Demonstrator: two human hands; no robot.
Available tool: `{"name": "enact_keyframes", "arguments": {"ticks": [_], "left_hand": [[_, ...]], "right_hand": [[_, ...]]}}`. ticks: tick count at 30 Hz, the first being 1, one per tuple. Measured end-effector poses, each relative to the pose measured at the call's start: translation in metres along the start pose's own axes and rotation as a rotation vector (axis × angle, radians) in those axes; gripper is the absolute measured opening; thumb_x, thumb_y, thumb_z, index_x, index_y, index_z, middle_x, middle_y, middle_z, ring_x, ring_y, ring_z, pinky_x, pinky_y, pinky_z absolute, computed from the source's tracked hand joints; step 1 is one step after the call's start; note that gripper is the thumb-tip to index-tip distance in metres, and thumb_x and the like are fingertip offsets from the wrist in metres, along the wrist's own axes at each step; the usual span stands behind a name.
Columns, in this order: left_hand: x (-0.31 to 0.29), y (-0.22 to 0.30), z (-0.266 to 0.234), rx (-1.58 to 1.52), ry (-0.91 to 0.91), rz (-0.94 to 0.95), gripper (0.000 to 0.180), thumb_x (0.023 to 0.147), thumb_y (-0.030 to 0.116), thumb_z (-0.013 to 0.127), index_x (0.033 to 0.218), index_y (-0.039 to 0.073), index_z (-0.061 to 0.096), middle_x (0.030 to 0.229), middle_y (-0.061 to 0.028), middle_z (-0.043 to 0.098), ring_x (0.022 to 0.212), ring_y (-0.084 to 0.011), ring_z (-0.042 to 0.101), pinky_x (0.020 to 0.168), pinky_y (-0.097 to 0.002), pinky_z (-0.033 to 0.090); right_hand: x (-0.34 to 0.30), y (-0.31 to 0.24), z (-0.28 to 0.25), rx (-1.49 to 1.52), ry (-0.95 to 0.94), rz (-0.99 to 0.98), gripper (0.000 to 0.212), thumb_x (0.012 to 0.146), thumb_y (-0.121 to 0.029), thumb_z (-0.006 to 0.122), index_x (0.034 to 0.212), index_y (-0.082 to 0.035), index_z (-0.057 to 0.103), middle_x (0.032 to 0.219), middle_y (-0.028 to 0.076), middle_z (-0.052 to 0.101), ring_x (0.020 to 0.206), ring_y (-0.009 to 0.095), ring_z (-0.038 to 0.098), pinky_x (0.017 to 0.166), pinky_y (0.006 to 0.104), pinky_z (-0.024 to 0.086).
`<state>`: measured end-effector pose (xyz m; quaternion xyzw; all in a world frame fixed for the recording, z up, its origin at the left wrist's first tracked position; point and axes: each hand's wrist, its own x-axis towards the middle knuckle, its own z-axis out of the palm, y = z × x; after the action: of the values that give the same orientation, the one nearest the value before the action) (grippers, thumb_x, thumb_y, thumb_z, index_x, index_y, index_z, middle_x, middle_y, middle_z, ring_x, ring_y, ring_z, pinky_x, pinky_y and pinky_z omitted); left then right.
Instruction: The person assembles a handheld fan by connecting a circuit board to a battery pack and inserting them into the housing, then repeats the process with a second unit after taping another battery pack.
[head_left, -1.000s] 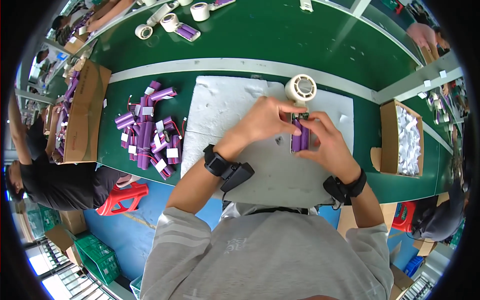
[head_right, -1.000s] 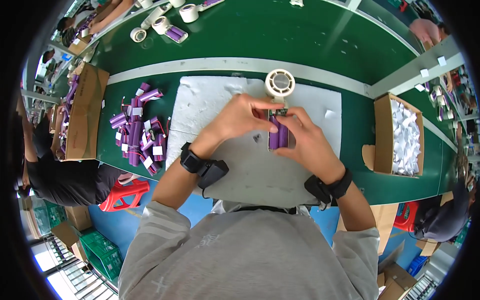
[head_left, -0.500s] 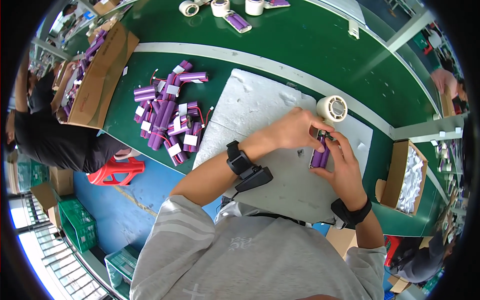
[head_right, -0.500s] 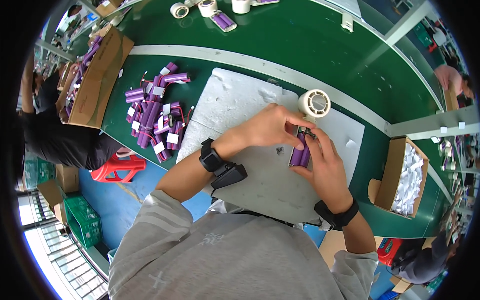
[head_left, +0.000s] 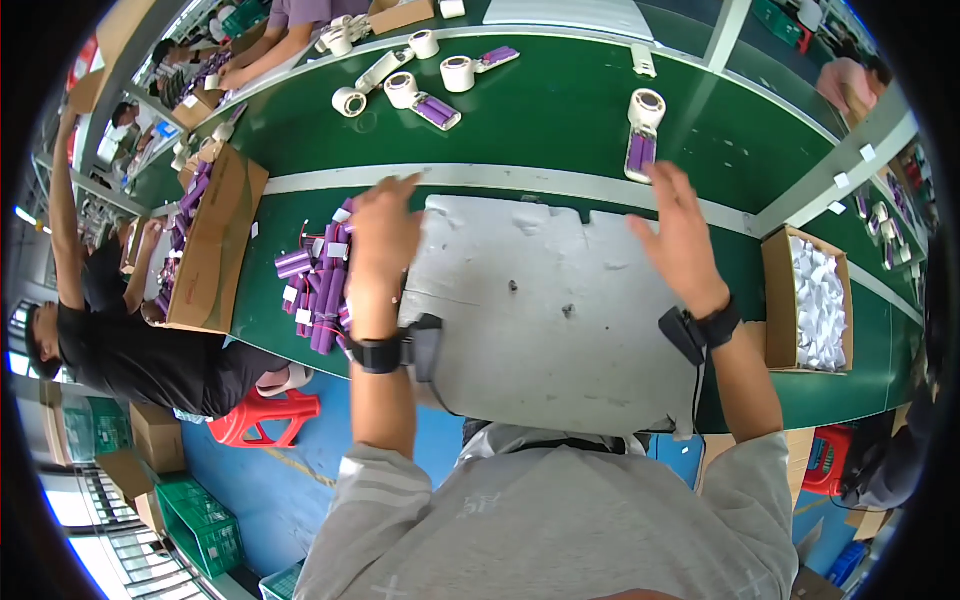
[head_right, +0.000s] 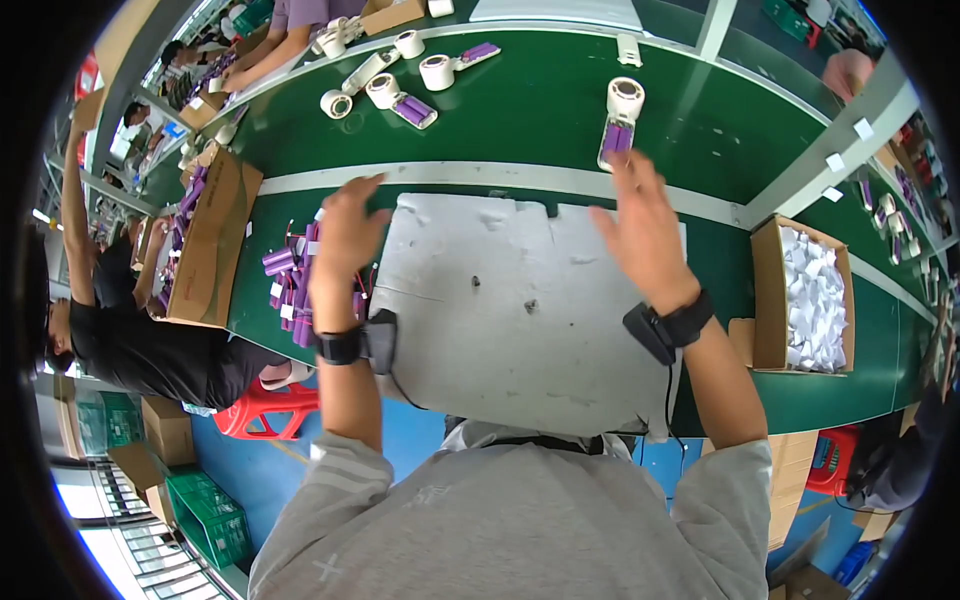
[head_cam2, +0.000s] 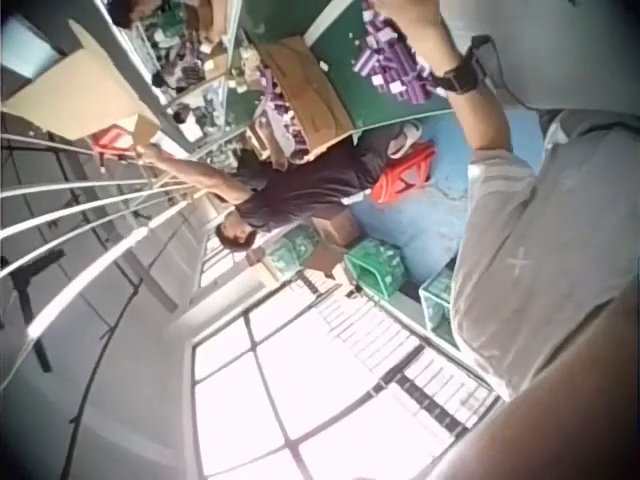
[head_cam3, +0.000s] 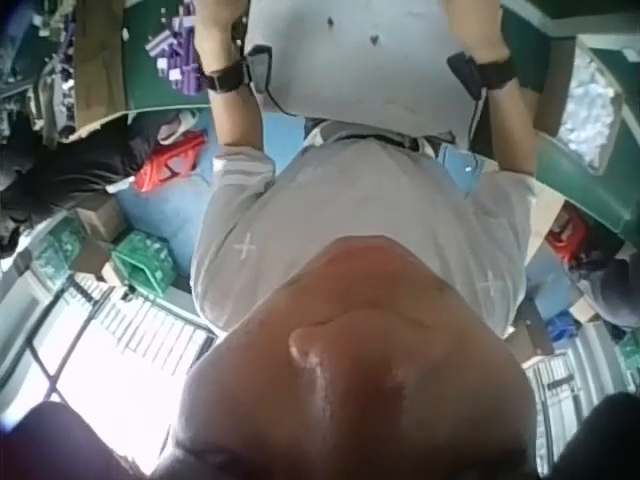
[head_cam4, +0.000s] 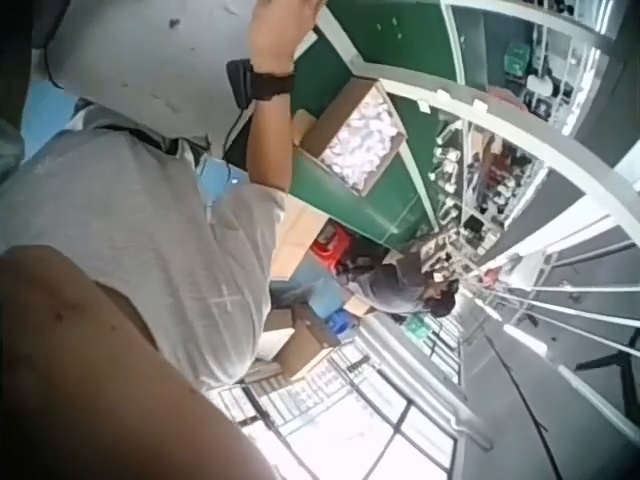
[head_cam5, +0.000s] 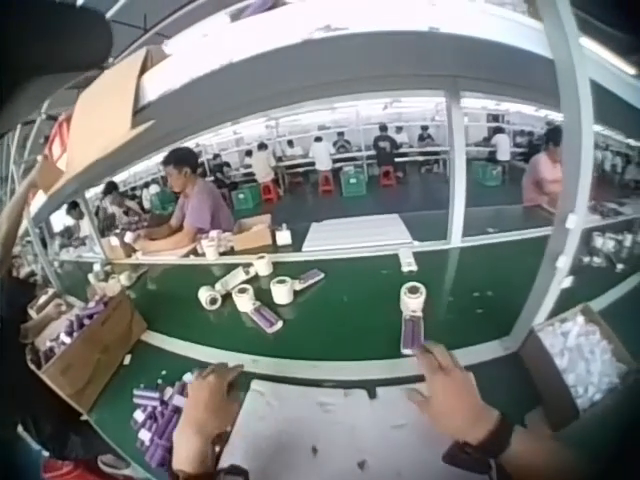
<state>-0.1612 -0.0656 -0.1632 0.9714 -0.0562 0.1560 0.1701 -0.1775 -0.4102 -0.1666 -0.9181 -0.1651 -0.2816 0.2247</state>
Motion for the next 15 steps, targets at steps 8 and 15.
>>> {"name": "enact_keyframes", "arguments": {"ticks": [8,15], "left_hand": [[0.001,-0.071,-0.007,0.411,-0.254,-0.235,0.043,0.073,0.003,0.061,0.114,0.015,0.067,0.114,-0.012,0.065,0.107,-0.035,0.059,0.094,-0.0513,0.041],[0.003,-0.006,-0.033,0.03,0.065,-0.043,0.028,0.072,0.004,0.07,0.1,0.008,0.07,0.105,-0.0117,0.068,0.1,-0.0305,0.063,0.089,-0.0413,0.047]], "right_hand": [[-0.062,0.002,0.009,0.7,-0.483,0.327,0.019,0.084,-0.01,0.068,0.099,0.001,0.064,0.087,0.005,0.065,0.063,0.009,0.054,0.06,0.0227,0.046],[-0.069,0.006,0.014,0.943,-0.431,0.461,0.018,0.092,-0.016,0.062,0.102,-0.001,0.065,0.086,0.002,0.064,0.065,0.009,0.055,0.058,0.0228,0.046]]}}
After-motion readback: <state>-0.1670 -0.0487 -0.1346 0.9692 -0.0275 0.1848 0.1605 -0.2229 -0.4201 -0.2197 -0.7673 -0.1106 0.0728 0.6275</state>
